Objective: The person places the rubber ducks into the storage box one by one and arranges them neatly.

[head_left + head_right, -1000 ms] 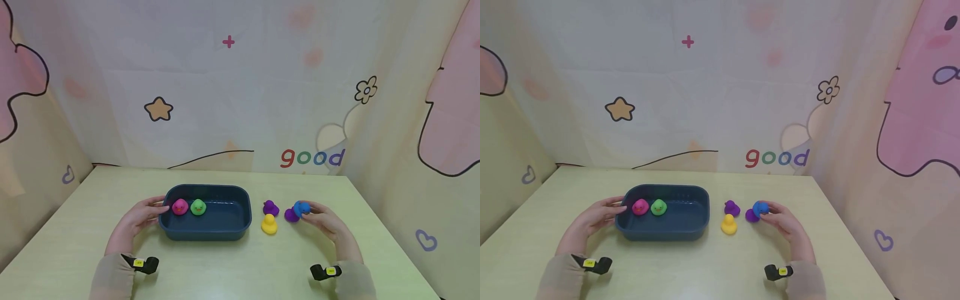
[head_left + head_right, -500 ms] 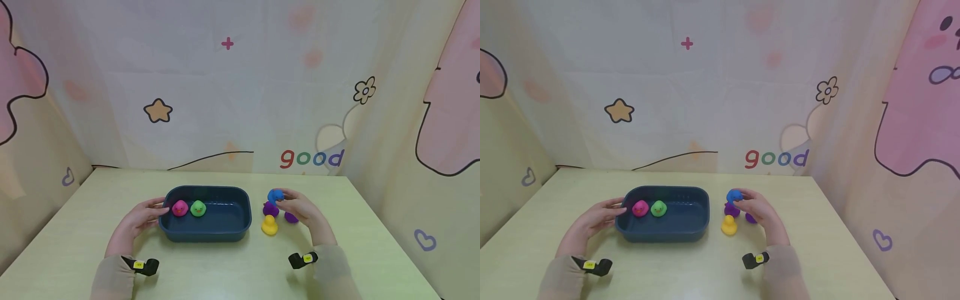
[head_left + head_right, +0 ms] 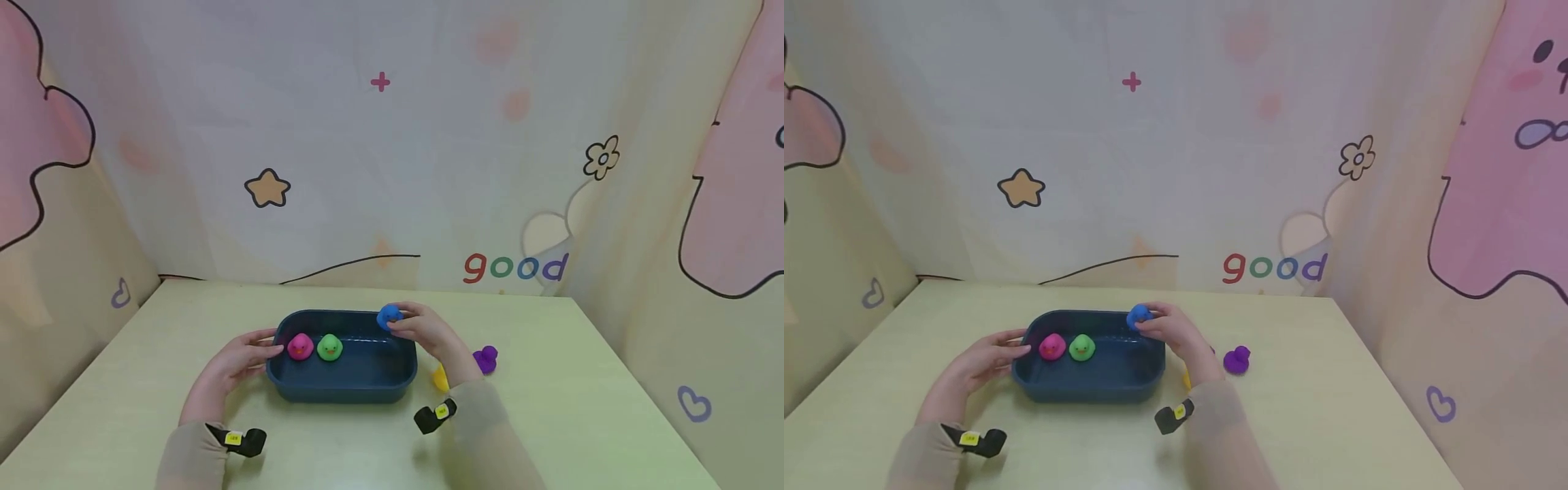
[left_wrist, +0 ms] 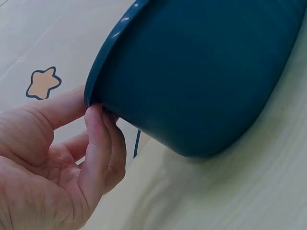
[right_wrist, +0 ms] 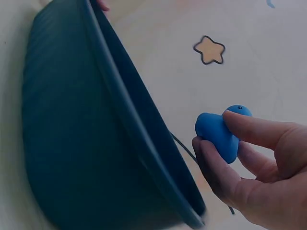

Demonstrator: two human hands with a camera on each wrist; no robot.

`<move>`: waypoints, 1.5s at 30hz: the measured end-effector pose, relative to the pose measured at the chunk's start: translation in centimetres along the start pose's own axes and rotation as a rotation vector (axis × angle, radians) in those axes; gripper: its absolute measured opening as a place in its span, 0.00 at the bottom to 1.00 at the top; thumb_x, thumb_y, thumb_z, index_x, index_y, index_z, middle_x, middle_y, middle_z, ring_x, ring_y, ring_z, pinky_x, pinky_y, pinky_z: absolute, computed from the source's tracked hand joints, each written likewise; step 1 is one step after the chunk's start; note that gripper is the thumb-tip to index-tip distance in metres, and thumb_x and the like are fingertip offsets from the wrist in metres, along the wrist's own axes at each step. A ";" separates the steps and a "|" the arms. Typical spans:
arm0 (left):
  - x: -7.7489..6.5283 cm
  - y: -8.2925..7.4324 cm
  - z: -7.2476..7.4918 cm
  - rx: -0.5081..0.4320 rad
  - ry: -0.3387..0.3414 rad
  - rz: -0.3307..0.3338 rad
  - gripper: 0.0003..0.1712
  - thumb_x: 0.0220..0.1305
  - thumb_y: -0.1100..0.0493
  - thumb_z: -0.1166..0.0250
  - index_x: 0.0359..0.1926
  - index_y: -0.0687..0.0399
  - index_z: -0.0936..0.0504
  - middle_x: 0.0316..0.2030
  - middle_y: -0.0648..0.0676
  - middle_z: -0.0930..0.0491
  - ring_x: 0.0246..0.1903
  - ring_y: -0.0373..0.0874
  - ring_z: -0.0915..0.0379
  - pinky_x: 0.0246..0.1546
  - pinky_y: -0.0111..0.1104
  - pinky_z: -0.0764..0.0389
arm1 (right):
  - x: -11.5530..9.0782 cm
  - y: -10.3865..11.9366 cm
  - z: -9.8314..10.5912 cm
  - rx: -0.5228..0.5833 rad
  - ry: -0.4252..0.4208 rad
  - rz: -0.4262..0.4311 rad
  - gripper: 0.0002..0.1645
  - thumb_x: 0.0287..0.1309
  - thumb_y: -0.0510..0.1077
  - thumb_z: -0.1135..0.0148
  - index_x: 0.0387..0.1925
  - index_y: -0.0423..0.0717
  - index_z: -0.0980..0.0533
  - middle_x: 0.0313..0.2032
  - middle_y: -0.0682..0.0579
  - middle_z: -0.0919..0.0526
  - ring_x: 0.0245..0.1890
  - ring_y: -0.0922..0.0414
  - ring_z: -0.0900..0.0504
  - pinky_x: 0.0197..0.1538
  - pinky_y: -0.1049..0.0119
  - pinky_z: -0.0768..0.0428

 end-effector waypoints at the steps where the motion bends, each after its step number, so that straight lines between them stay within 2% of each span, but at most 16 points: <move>1: 0.0 0.1 -0.1 0.001 -0.002 0.002 0.40 0.67 0.57 0.37 0.73 0.65 0.45 0.67 0.71 0.39 0.46 0.42 0.22 0.41 0.29 0.23 | 0.3 -0.2 -0.5 0.001 0.007 0.003 0.29 0.65 0.31 0.45 0.66 0.31 0.36 0.61 0.32 0.29 0.48 0.56 0.18 0.61 0.58 0.25; 9: 0.0 0.3 -0.3 0.002 -0.010 0.004 0.40 0.67 0.57 0.37 0.73 0.65 0.45 0.67 0.72 0.39 0.47 0.43 0.22 0.42 0.30 0.22 | 1.6 -1.8 -4.1 0.046 0.014 -0.018 0.29 0.62 0.28 0.43 0.63 0.25 0.36 0.57 0.32 0.27 0.45 0.55 0.19 0.61 0.54 0.25; 18: 0.1 0.1 -0.1 -0.019 0.003 -0.001 0.40 0.68 0.57 0.38 0.74 0.65 0.46 0.67 0.71 0.39 0.46 0.41 0.22 0.41 0.30 0.22 | 2.5 -2.5 -5.8 0.004 -0.025 -0.073 0.26 0.57 0.25 0.40 0.58 0.24 0.31 0.50 0.33 0.22 0.42 0.54 0.18 0.57 0.53 0.22; 21: 0.1 0.1 0.0 -0.020 0.009 0.000 0.40 0.68 0.57 0.38 0.74 0.64 0.46 0.68 0.72 0.40 0.47 0.41 0.22 0.42 0.30 0.22 | 2.6 -2.3 -6.1 -0.037 -0.037 -0.088 0.25 0.56 0.25 0.39 0.57 0.26 0.29 0.51 0.32 0.22 0.42 0.53 0.17 0.56 0.54 0.21; 25: 0.1 0.1 0.0 -0.022 0.012 0.001 0.40 0.68 0.58 0.39 0.74 0.64 0.47 0.68 0.72 0.41 0.47 0.41 0.22 0.42 0.29 0.22 | 2.7 -2.4 -6.4 -0.143 -0.068 -0.097 0.25 0.54 0.27 0.36 0.56 0.27 0.27 0.52 0.32 0.22 0.46 0.48 0.17 0.53 0.55 0.19; 28: 0.1 0.1 0.0 -0.021 0.011 0.003 0.41 0.68 0.57 0.38 0.74 0.65 0.47 0.68 0.71 0.40 0.47 0.41 0.22 0.42 0.29 0.22 | 3.2 -3.1 -6.4 -0.232 -0.099 -0.113 0.25 0.51 0.29 0.31 0.53 0.31 0.24 0.51 0.35 0.20 0.47 0.48 0.17 0.50 0.57 0.17; 29: 0.1 0.2 0.0 -0.021 0.011 0.003 0.41 0.68 0.57 0.38 0.74 0.65 0.46 0.68 0.71 0.40 0.47 0.41 0.22 0.42 0.29 0.22 | 4.0 -4.2 -6.1 -0.253 -0.101 -0.091 0.24 0.49 0.33 0.28 0.50 0.35 0.21 0.48 0.38 0.19 0.44 0.50 0.17 0.47 0.59 0.17; 32: 0.1 0.2 0.0 -0.017 0.013 0.001 0.40 0.68 0.58 0.38 0.74 0.65 0.47 0.67 0.71 0.39 0.47 0.41 0.22 0.42 0.29 0.22 | 4.4 -4.8 -6.1 -0.314 -0.126 -0.081 0.22 0.45 0.35 0.24 0.46 0.40 0.18 0.44 0.42 0.18 0.42 0.51 0.17 0.44 0.59 0.17; 35: 0.1 0.2 -0.1 -0.020 0.014 0.000 0.40 0.68 0.58 0.39 0.74 0.65 0.47 0.67 0.71 0.39 0.46 0.40 0.22 0.41 0.29 0.22 | 4.1 -4.6 -6.2 -0.357 -0.141 -0.069 0.22 0.45 0.35 0.24 0.46 0.40 0.18 0.43 0.42 0.18 0.41 0.51 0.18 0.46 0.57 0.18; 37: 0.1 0.2 -0.1 -0.026 0.014 0.002 0.40 0.68 0.58 0.39 0.74 0.64 0.46 0.67 0.71 0.39 0.45 0.39 0.22 0.40 0.29 0.22 | 3.1 -3.5 -6.7 -0.383 -0.158 -0.094 0.22 0.47 0.33 0.27 0.48 0.37 0.18 0.46 0.40 0.18 0.43 0.49 0.19 0.50 0.55 0.18; 41: 0.1 0.2 -0.2 -0.035 0.011 0.004 0.40 0.68 0.59 0.39 0.74 0.64 0.46 0.68 0.71 0.40 0.43 0.38 0.22 0.40 0.28 0.22 | 2.9 -3.4 -6.8 -0.429 -0.167 -0.080 0.21 0.47 0.32 0.27 0.47 0.37 0.18 0.47 0.39 0.18 0.41 0.51 0.20 0.49 0.56 0.19; 45: 0.1 0.3 -0.2 -0.037 0.010 0.007 0.40 0.68 0.58 0.38 0.74 0.64 0.46 0.68 0.71 0.40 0.43 0.37 0.21 0.40 0.28 0.22 | 3.0 -3.5 -6.7 -0.457 -0.170 -0.083 0.21 0.46 0.33 0.26 0.46 0.37 0.18 0.49 0.39 0.17 0.44 0.49 0.19 0.52 0.55 0.20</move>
Point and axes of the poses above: each hand's wrist, its own x-axis towards the middle knuckle, its own z-axis out of the back of the hand, y = z × x, the point moved 2 cm from there along x, towards the middle knuckle
